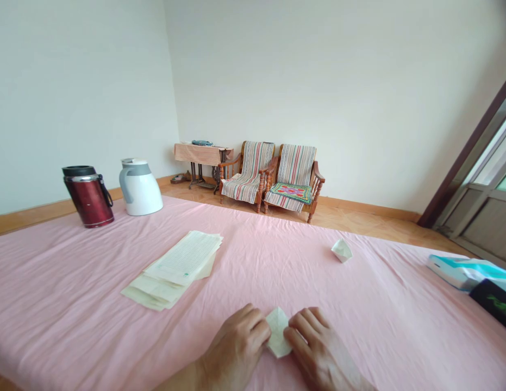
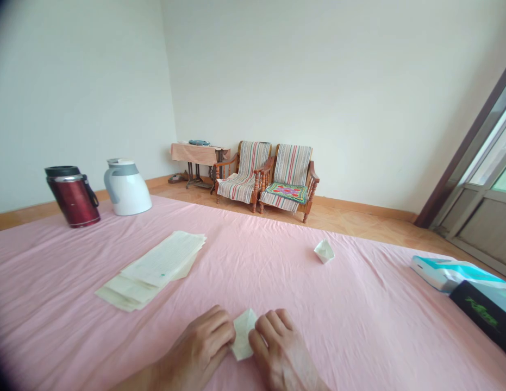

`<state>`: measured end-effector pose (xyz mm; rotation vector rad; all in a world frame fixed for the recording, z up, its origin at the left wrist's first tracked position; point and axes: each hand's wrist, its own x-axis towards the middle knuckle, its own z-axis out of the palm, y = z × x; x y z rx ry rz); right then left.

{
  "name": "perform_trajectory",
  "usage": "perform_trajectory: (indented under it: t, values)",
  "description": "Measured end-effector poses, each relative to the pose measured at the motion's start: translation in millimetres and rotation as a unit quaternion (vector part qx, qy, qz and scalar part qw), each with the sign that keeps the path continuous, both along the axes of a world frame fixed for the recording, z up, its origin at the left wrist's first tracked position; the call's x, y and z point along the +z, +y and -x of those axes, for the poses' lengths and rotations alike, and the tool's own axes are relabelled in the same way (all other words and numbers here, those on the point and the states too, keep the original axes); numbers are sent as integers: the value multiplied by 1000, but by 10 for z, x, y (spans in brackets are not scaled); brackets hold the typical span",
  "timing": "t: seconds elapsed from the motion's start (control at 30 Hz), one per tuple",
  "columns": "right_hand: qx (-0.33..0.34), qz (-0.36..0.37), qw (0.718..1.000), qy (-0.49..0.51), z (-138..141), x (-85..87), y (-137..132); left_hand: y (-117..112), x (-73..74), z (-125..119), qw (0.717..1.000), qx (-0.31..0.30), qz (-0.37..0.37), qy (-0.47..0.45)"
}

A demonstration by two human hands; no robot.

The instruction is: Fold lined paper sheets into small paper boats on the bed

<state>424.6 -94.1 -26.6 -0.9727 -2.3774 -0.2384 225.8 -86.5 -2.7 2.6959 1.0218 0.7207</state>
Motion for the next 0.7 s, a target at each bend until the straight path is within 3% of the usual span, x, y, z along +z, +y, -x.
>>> perform_trajectory:
  t: [0.13,0.4,0.7]
  values:
    - [-53,-17,993,109,25,-196,-8,8,-18,17,1000,-25,-3,-16]
    - [-165,183,952,183,21,-189,-66,66,25,19,981,58,164,-87]
    - [-249,175,939,160,63,-233,37,164,45,-22,964,93,220,-116]
